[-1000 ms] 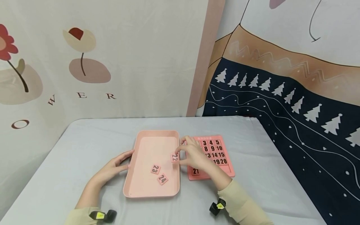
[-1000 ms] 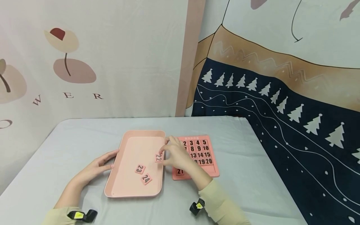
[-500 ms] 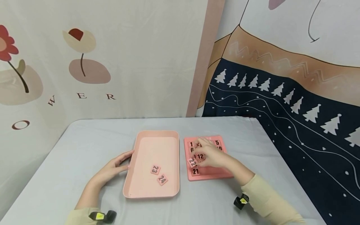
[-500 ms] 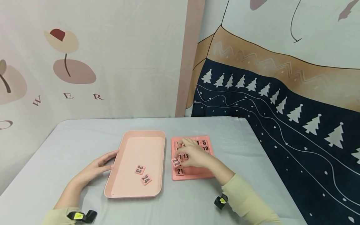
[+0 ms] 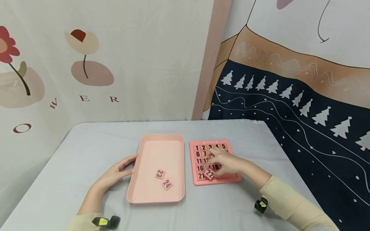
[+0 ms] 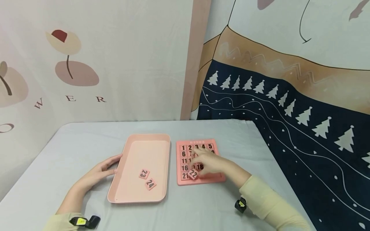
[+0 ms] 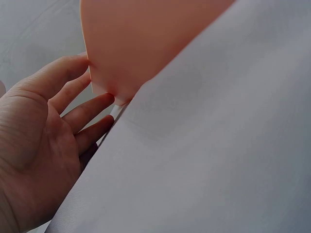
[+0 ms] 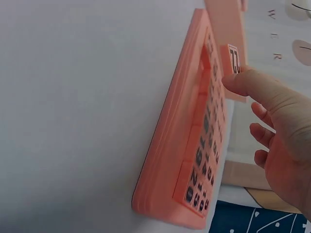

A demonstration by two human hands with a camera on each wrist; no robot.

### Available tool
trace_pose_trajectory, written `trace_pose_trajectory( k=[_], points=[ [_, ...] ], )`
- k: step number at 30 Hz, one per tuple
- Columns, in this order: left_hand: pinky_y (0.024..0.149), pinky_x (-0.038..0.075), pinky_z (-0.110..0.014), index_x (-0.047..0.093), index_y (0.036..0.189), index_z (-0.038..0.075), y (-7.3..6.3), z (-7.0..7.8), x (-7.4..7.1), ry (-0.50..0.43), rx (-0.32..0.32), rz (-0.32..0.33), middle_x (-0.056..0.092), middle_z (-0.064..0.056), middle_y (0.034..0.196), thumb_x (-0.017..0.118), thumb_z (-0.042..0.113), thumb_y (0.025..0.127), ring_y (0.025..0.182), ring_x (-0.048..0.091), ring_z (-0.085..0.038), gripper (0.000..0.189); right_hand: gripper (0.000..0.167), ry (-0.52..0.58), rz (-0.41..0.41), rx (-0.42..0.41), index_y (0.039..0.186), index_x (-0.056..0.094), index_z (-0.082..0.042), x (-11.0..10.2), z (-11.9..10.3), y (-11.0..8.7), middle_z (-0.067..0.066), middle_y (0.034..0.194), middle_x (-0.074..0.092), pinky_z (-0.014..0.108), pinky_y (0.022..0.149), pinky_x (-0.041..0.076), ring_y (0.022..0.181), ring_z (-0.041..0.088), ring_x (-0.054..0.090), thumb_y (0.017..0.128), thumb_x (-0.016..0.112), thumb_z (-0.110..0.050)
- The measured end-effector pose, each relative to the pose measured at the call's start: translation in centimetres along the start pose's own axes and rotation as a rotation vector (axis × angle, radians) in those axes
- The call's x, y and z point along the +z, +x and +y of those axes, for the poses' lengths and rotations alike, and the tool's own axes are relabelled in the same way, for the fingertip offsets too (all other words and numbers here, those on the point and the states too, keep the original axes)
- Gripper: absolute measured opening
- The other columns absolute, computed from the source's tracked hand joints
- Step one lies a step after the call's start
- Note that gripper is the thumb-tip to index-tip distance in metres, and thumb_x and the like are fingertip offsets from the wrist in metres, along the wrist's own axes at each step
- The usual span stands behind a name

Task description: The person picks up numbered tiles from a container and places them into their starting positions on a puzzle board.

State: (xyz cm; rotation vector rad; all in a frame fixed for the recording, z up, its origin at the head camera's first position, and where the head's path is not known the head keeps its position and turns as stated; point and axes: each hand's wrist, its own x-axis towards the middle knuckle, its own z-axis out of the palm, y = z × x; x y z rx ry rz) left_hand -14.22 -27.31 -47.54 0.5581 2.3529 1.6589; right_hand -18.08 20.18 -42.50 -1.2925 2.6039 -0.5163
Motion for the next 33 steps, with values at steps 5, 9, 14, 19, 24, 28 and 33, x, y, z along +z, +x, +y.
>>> trace_pose_trajectory(
  k=[5, 9, 14, 19, 24, 28, 33],
  points=[
    [0.099, 0.023, -0.006, 0.036, 0.147, 0.002, -0.1, 0.2, 0.0, 0.011, -0.009, 0.005, 0.032, -0.019, 0.150, 0.062, 0.012, 0.094, 0.127, 0.030, 0.010, 0.059, 0.037, -0.013, -0.059, -0.019, 0.098, 0.070, -0.036, -0.3, 0.3, 0.0, 0.004, 0.125, 0.048, 0.050, 0.100, 0.034, 0.115, 0.022, 0.041, 0.068, 0.082, -0.019],
    [0.099, 0.023, -0.006, 0.036, 0.147, 0.003, -0.1, 0.2, 0.0, 0.015, -0.012, 0.013, 0.033, -0.019, 0.150, 0.062, 0.012, 0.094, 0.127, 0.030, 0.010, 0.059, 0.037, -0.026, -0.083, -0.029, 0.097, 0.071, -0.035, -0.4, 0.4, 0.3, 0.001, 0.122, 0.048, 0.048, 0.100, 0.034, 0.113, 0.019, 0.041, 0.068, 0.081, -0.015],
    [0.100, 0.024, -0.007, 0.036, 0.146, 0.002, 0.0, 0.1, 0.1, 0.006, 0.004, 0.008, 0.033, -0.020, 0.150, 0.061, 0.010, 0.093, 0.127, 0.031, 0.009, 0.059, 0.037, -0.068, -0.097, -0.070, 0.098, 0.071, -0.034, 0.0, 0.5, 0.6, -0.003, 0.116, 0.049, 0.046, 0.101, 0.035, 0.111, 0.018, 0.042, 0.069, 0.080, -0.012],
    [0.099, 0.024, -0.007, 0.036, 0.146, 0.001, -0.1, 0.1, 0.1, 0.005, 0.006, 0.003, 0.033, -0.020, 0.150, 0.061, 0.010, 0.094, 0.127, 0.031, 0.009, 0.059, 0.039, -0.092, -0.087, -0.099, 0.100, 0.071, -0.033, 0.5, 0.4, 0.7, -0.005, 0.113, 0.047, 0.049, 0.107, 0.027, 0.110, 0.018, 0.042, 0.070, 0.079, -0.010],
    [0.099, 0.024, -0.007, 0.036, 0.147, 0.002, -0.1, 0.0, 0.1, 0.004, -0.002, 0.008, 0.033, -0.019, 0.150, 0.062, 0.011, 0.094, 0.127, 0.031, 0.009, 0.060, 0.040, -0.103, -0.061, -0.099, 0.100, 0.072, -0.035, 0.9, 0.5, 0.8, -0.004, 0.116, 0.049, 0.053, 0.110, 0.022, 0.113, 0.019, 0.042, 0.071, 0.079, -0.009],
    [0.100, 0.024, -0.007, 0.036, 0.147, 0.002, -0.1, -0.1, 0.1, 0.001, -0.003, 0.003, 0.033, -0.019, 0.150, 0.061, 0.012, 0.094, 0.127, 0.031, 0.009, 0.059, 0.042, -0.111, -0.048, -0.091, 0.101, 0.073, -0.034, 1.2, 0.5, 0.8, -0.002, 0.119, 0.050, 0.056, 0.109, 0.020, 0.116, 0.022, 0.043, 0.071, 0.077, -0.005],
    [0.100, 0.024, -0.007, 0.036, 0.147, 0.003, -0.1, 0.0, 0.1, 0.004, -0.002, 0.005, 0.033, -0.018, 0.150, 0.061, 0.011, 0.094, 0.127, 0.031, 0.009, 0.059, 0.041, -0.094, 0.009, -0.082, 0.098, 0.074, -0.033, 1.6, 0.5, 0.7, -0.001, 0.118, 0.052, 0.058, 0.109, 0.019, 0.117, 0.022, 0.044, 0.072, 0.075, -0.002]
  ],
)
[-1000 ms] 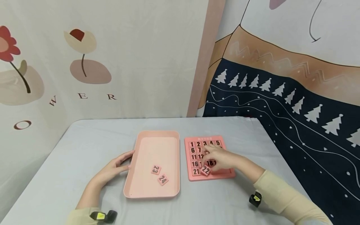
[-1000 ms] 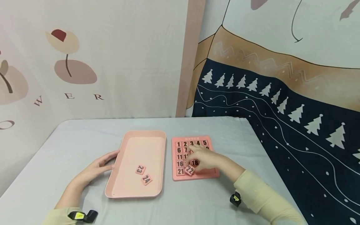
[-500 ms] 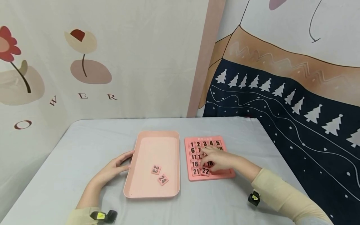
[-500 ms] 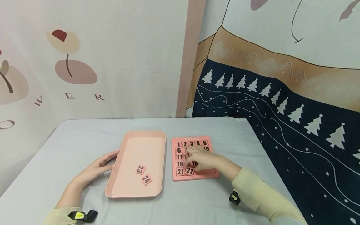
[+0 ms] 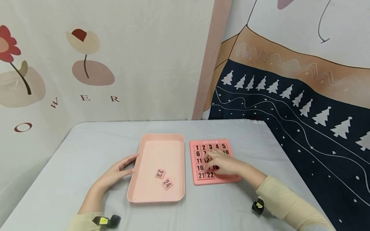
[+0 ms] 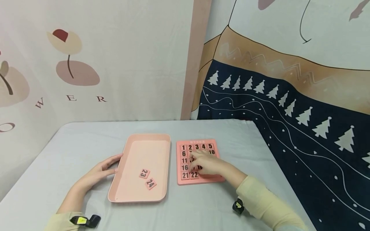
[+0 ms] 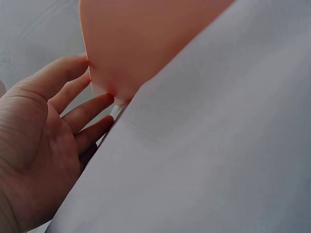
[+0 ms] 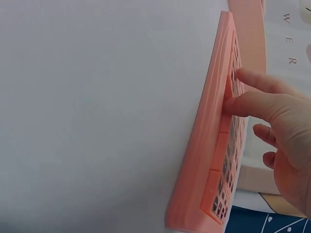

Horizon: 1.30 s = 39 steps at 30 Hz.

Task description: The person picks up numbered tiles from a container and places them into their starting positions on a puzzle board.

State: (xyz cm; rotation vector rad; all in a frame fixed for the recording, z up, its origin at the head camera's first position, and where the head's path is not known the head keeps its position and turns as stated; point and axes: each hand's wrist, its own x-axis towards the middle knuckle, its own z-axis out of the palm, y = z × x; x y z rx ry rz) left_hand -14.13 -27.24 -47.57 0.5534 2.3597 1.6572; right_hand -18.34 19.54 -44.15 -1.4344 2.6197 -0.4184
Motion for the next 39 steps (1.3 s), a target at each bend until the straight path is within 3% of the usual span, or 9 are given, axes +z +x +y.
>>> trace_pose_trajectory(
  k=[8, 16, 23, 26, 30, 39],
  points=[
    [0.100, 0.024, -0.007, 0.036, 0.146, 0.001, 0.1, 0.0, 0.0, 0.003, 0.008, 0.000, 0.033, -0.020, 0.149, 0.061, 0.010, 0.094, 0.127, 0.031, 0.009, 0.059, 0.040, 0.053, 0.076, 0.086, 0.096, 0.074, -0.037, 0.9, 0.0, -0.5, -0.004, 0.121, 0.051, 0.049, 0.103, 0.034, 0.121, 0.022, 0.041, 0.071, 0.075, -0.006],
    [0.099, 0.024, -0.007, 0.035, 0.147, 0.003, 0.0, 0.1, 0.1, 0.001, -0.009, -0.002, 0.032, -0.019, 0.150, 0.061, 0.012, 0.094, 0.127, 0.030, 0.010, 0.059, 0.027, 0.022, 0.208, 0.085, 0.093, 0.073, -0.030, 0.4, -0.9, -0.5, 0.004, 0.118, 0.052, 0.058, 0.102, 0.029, 0.117, 0.023, 0.044, 0.073, 0.077, -0.012],
    [0.099, 0.024, -0.007, 0.036, 0.146, 0.002, -0.1, 0.0, 0.0, 0.002, -0.001, 0.001, 0.033, -0.020, 0.150, 0.061, 0.011, 0.094, 0.127, 0.031, 0.010, 0.059, 0.023, 0.029, 0.410, 0.142, 0.093, 0.074, -0.022, -0.3, -4.3, 2.3, -0.004, 0.106, 0.050, 0.041, 0.088, 0.036, 0.099, 0.014, 0.042, 0.072, 0.083, -0.026],
    [0.099, 0.024, -0.007, 0.036, 0.146, 0.002, -0.1, 0.0, -0.1, 0.002, -0.001, 0.000, 0.033, -0.019, 0.150, 0.061, 0.012, 0.094, 0.127, 0.031, 0.009, 0.059, 0.027, 0.033, 0.453, 0.165, 0.091, 0.074, -0.022, 0.2, -6.0, 4.1, -0.008, 0.102, 0.045, 0.038, 0.086, 0.035, 0.095, 0.014, 0.042, 0.070, 0.084, -0.035],
    [0.099, 0.024, -0.007, 0.037, 0.146, 0.004, 0.0, 0.0, -0.1, 0.007, -0.001, 0.002, 0.034, -0.019, 0.150, 0.061, 0.012, 0.094, 0.127, 0.031, 0.009, 0.058, 0.036, 0.028, 0.442, 0.191, 0.091, 0.074, -0.022, 1.2, -7.9, 6.8, -0.007, 0.103, 0.045, 0.038, 0.090, 0.035, 0.095, 0.014, 0.041, 0.069, 0.081, -0.049],
    [0.099, 0.024, -0.006, 0.037, 0.147, 0.004, -0.1, 0.1, 0.0, 0.007, -0.008, 0.002, 0.033, -0.018, 0.150, 0.062, 0.012, 0.094, 0.126, 0.031, 0.010, 0.059, 0.043, -0.049, 0.321, 0.244, 0.088, 0.072, -0.027, 3.8, -10.3, 11.7, -0.009, 0.102, 0.044, 0.029, 0.082, 0.033, 0.092, 0.010, 0.038, 0.066, 0.076, -0.064]
  ],
)
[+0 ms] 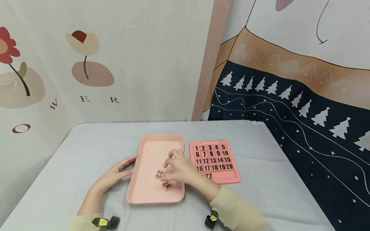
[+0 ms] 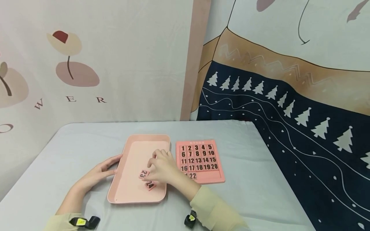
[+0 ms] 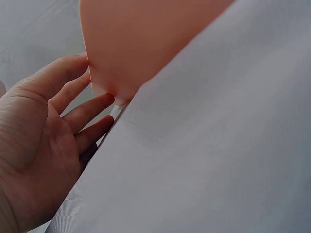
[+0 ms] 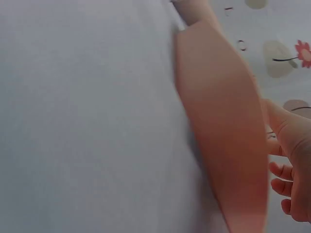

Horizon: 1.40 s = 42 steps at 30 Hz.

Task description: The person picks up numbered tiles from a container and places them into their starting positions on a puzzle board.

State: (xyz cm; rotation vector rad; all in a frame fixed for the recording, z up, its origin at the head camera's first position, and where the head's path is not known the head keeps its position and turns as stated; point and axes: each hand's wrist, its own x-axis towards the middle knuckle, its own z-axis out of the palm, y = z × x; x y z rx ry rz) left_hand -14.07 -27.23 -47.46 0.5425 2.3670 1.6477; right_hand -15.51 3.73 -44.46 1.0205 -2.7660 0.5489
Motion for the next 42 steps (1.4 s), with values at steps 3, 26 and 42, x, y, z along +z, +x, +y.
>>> trace_pose_trajectory(
  k=[3, 26, 42],
  points=[
    [0.098, 0.023, -0.006, 0.037, 0.146, 0.004, -0.1, -0.1, 0.0, 0.003, -0.005, 0.006, 0.033, -0.018, 0.150, 0.062, 0.012, 0.093, 0.126, 0.031, 0.010, 0.059, 0.044, -0.043, -0.028, 0.009, 0.085, 0.069, -0.029, 0.9, -0.4, 0.6, -0.009, 0.101, 0.045, 0.028, 0.080, 0.032, 0.091, 0.010, 0.038, 0.066, 0.074, -0.068],
    [0.099, 0.024, -0.007, 0.037, 0.146, 0.003, 0.0, -0.1, -0.3, -0.005, 0.017, -0.001, 0.033, -0.019, 0.150, 0.061, 0.010, 0.094, 0.127, 0.032, 0.009, 0.059, 0.036, -0.053, -0.057, 0.029, 0.072, 0.062, -0.028, 2.3, -0.7, 1.3, -0.009, 0.095, 0.043, 0.027, 0.079, 0.031, 0.087, 0.011, 0.036, 0.063, 0.082, -0.056],
    [0.100, 0.025, -0.008, 0.036, 0.146, 0.002, 0.0, -0.1, 0.1, -0.009, 0.030, -0.010, 0.032, -0.020, 0.150, 0.061, 0.010, 0.094, 0.127, 0.031, 0.009, 0.058, 0.031, 0.025, -0.014, -0.178, 0.096, 0.073, -0.024, -2.4, 1.9, -2.1, -0.006, 0.108, 0.046, 0.029, 0.084, 0.032, 0.099, 0.012, 0.040, 0.075, 0.078, -0.047]
  ],
)
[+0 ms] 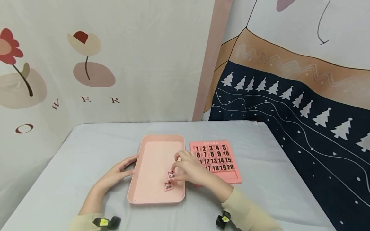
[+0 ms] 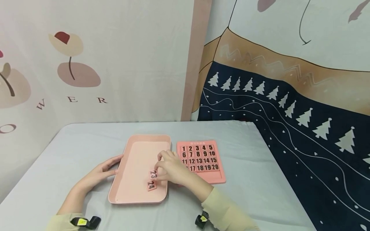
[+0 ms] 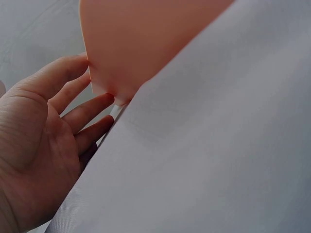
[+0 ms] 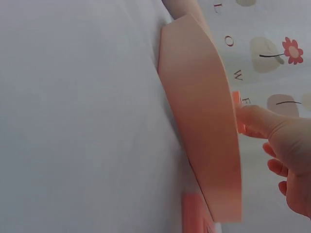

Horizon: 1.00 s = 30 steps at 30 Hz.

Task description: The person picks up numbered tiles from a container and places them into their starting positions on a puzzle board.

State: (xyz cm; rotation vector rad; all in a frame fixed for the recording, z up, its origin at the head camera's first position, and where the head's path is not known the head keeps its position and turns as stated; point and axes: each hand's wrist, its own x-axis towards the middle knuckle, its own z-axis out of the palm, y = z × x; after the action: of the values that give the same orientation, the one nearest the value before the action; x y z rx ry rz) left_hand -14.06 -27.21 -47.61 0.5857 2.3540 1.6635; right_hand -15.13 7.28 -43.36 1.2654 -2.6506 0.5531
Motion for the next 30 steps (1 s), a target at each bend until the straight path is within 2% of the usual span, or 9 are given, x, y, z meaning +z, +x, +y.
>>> trace_pose_trajectory(
  k=[8, 16, 22, 30],
  points=[
    [0.100, 0.025, -0.008, 0.037, 0.146, 0.003, 0.0, 0.0, 0.0, -0.017, -0.008, 0.004, 0.034, -0.019, 0.149, 0.062, 0.010, 0.093, 0.127, 0.032, 0.008, 0.058, 0.032, -0.025, -0.015, -0.102, 0.098, 0.072, -0.024, -2.3, 1.6, -2.9, 0.000, 0.114, 0.049, 0.036, 0.088, 0.034, 0.104, 0.020, 0.045, 0.075, 0.078, -0.045],
    [0.101, 0.025, -0.008, 0.037, 0.146, 0.004, 0.0, 0.0, 0.1, -0.029, -0.016, 0.006, 0.034, -0.018, 0.150, 0.062, 0.011, 0.094, 0.128, 0.032, 0.007, 0.058, 0.029, -0.078, -0.014, -0.178, 0.101, 0.071, -0.026, -3.7, 4.3, -5.6, 0.000, 0.116, 0.052, 0.038, 0.088, 0.036, 0.110, 0.016, 0.042, 0.076, 0.078, -0.040],
    [0.101, 0.025, -0.009, 0.037, 0.146, 0.003, 0.0, -0.1, 0.1, -0.036, -0.010, 0.001, 0.033, -0.019, 0.150, 0.062, 0.010, 0.093, 0.128, 0.032, 0.007, 0.059, 0.032, -0.111, -0.013, -0.226, 0.104, 0.071, -0.026, -4.7, 6.3, -7.4, 0.002, 0.121, 0.053, 0.042, 0.089, 0.038, 0.112, 0.019, 0.044, 0.076, 0.078, -0.040],
    [0.100, 0.025, -0.008, 0.037, 0.146, 0.002, 0.1, -0.1, 0.0, -0.029, -0.008, 0.005, 0.033, -0.019, 0.150, 0.062, 0.010, 0.093, 0.128, 0.032, 0.007, 0.059, 0.034, -0.126, 0.032, -0.304, 0.103, 0.073, -0.023, -5.1, 8.9, -9.1, 0.004, 0.111, 0.057, 0.041, 0.086, 0.040, 0.103, 0.020, 0.047, 0.071, 0.082, -0.032]
  ],
)
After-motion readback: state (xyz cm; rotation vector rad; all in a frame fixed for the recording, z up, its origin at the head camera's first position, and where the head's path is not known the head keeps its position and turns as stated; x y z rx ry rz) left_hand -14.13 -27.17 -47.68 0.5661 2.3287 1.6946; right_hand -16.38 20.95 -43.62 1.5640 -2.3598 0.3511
